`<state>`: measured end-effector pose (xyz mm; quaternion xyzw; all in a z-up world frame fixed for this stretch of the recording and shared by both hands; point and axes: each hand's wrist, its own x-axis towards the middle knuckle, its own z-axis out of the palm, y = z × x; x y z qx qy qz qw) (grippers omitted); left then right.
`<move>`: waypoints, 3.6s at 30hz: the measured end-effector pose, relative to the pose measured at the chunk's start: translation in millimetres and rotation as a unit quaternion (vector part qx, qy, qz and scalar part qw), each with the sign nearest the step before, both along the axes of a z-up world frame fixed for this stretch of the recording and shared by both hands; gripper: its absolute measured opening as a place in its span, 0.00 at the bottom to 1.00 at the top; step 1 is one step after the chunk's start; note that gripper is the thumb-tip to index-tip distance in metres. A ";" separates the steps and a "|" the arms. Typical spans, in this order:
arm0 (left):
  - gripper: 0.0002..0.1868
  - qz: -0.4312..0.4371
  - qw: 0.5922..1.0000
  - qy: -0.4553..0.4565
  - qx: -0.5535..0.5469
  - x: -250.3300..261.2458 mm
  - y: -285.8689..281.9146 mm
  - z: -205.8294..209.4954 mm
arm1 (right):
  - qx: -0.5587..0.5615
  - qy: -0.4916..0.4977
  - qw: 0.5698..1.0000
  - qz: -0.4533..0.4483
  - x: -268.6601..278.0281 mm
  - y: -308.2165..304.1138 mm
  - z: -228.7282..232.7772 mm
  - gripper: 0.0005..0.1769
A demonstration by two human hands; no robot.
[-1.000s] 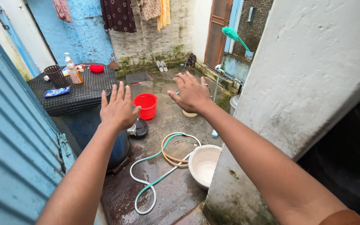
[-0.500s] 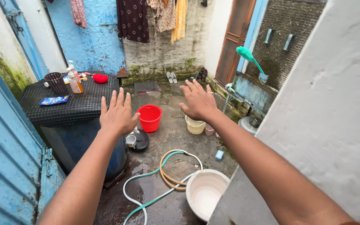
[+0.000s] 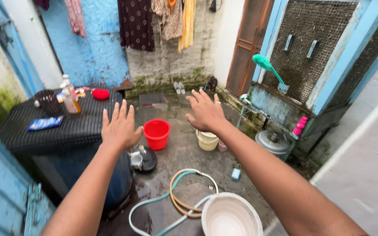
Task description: The person takes a robe and a towel from a drying rack and hangs them onto a series of wall-mounted hooks.
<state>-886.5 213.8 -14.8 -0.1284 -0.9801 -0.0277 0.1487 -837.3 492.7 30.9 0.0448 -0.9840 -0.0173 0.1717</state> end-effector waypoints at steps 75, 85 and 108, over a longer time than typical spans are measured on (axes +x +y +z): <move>0.33 -0.330 0.933 0.091 0.112 -1036.3 506.8 -153.3 | -0.076 0.013 0.968 -0.237 -910.1 456.5 -139.3 0.35; 0.33 -0.274 0.948 0.103 0.127 -1182.6 590.5 -133.1 | -0.049 0.016 0.979 -0.199 -1060.1 552.2 -111.5 0.34; 0.31 -0.318 0.938 0.101 0.092 -1455.3 687.9 -122.7 | -0.070 0.015 0.968 -0.240 -1328.3 627.3 -113.7 0.32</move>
